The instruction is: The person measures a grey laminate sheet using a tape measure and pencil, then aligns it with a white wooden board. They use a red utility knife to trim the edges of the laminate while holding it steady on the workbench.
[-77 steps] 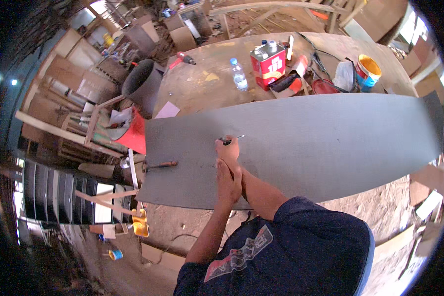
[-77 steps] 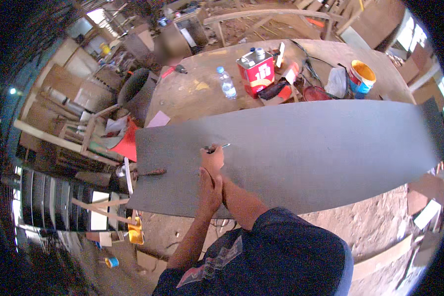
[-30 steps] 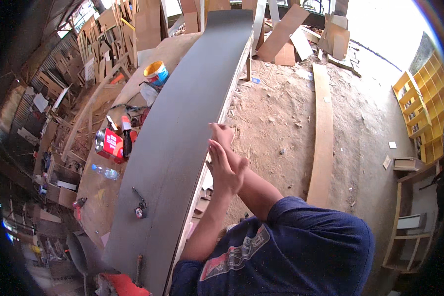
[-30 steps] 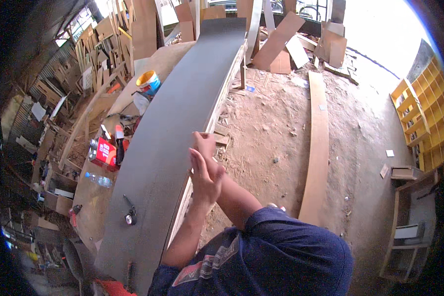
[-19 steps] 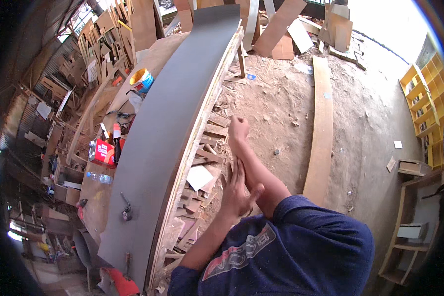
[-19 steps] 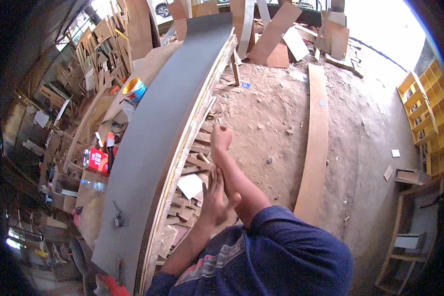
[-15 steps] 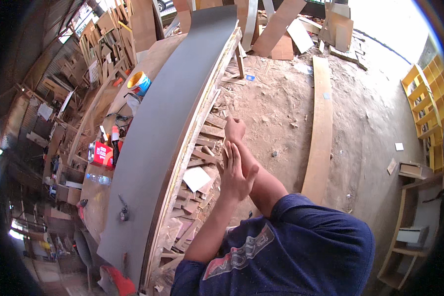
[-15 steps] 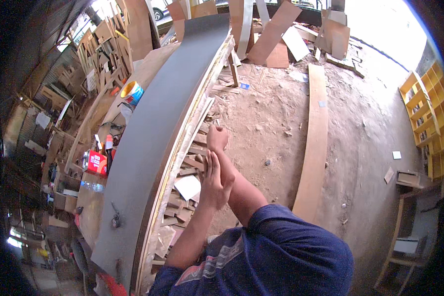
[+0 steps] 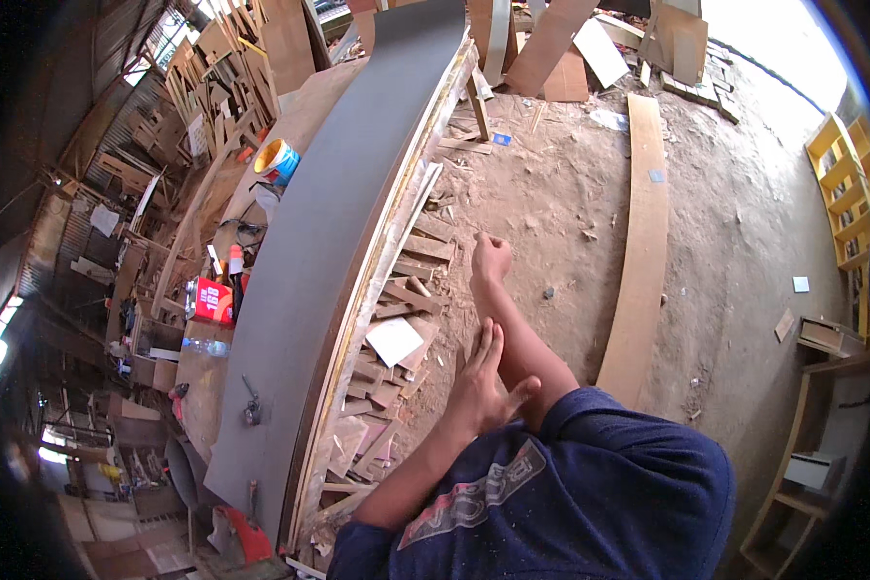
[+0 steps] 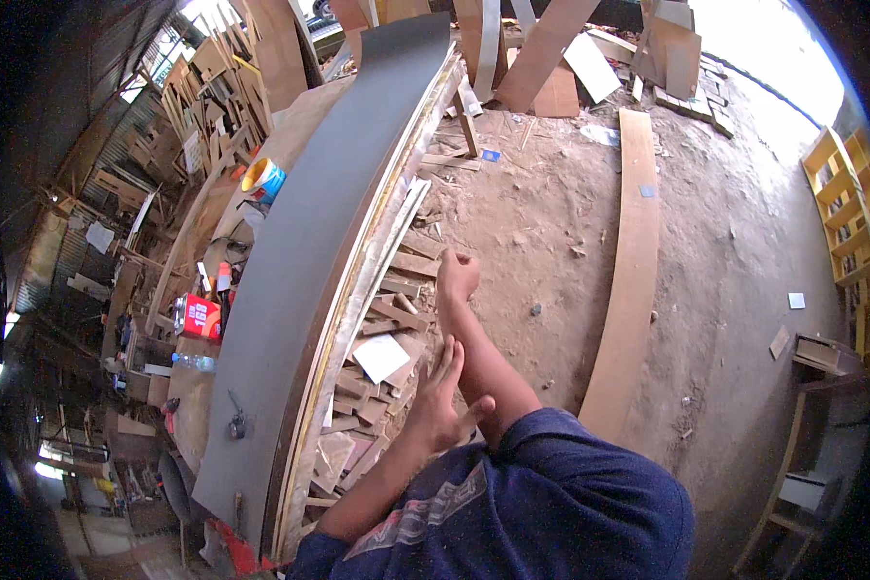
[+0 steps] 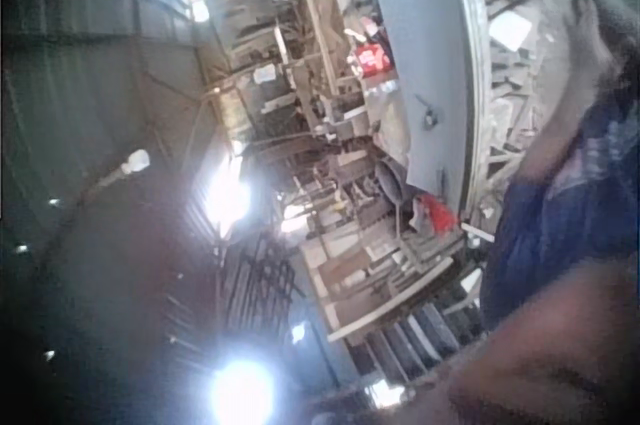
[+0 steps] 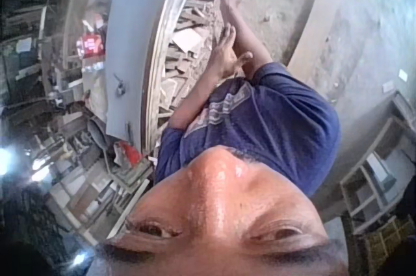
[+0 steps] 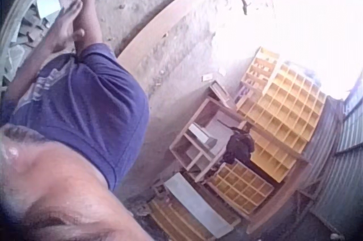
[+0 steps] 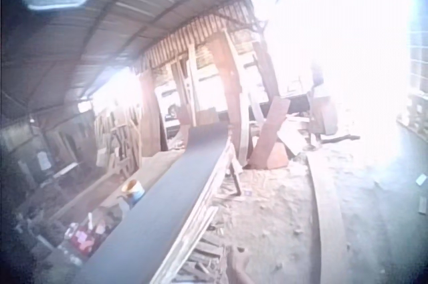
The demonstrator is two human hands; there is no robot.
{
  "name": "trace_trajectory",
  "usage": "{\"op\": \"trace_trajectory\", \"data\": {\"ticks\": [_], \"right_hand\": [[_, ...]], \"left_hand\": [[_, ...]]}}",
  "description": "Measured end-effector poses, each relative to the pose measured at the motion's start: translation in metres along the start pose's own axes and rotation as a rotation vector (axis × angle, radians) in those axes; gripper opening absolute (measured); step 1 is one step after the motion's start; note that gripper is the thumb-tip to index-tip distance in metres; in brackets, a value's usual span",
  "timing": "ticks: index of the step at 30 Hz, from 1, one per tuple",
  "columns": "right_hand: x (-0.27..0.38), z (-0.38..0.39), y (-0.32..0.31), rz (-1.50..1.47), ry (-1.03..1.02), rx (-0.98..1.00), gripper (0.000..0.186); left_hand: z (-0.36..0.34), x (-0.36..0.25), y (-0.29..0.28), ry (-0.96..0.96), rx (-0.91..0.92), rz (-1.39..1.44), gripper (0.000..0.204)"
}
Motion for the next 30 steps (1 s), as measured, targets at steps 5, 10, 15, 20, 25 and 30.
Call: {"op": "trace_trajectory", "data": {"ticks": [5, 10, 15, 20, 25, 30], "right_hand": [[-0.012, -0.01, 0.022, -0.031, -0.023, 0.0, 0.037], [0.01, 0.014, 0.032, 0.1, -0.057, 0.068, 0.035], [-0.006, 0.015, 0.028, 0.12, 0.071, 0.173, 0.04], [-0.013, -0.057, 0.016, 0.0, 0.009, -0.102, 0.035], [-0.004, -0.076, 0.007, -0.011, 0.113, -0.115, 0.038], [0.012, -0.131, 0.024, 0.019, 0.08, -0.162, 0.034]], "left_hand": [[-0.02, 0.001, 0.005, -0.045, -0.005, -0.139, 0.121], [-0.068, 0.019, -0.003, -0.159, -0.172, -0.216, 0.117], [-0.111, 0.051, 0.001, -0.18, -0.302, -0.092, 0.121], [-0.077, 0.011, 0.026, -0.05, -0.107, -0.158, 0.123], [-0.036, 0.005, 0.028, 0.027, 0.186, 0.031, 0.124], [-0.115, -0.016, 0.039, 0.012, 0.096, -0.197, 0.124]]}}
Point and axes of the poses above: each hand's wrist, its own z-axis away from the middle knuckle, its own y-axis out of the palm, x = y × z, the point moved 2 cm from there along -z, towards the middle knuckle, and after that the axes turned 10 degrees about -x, right-handed, at the moved point
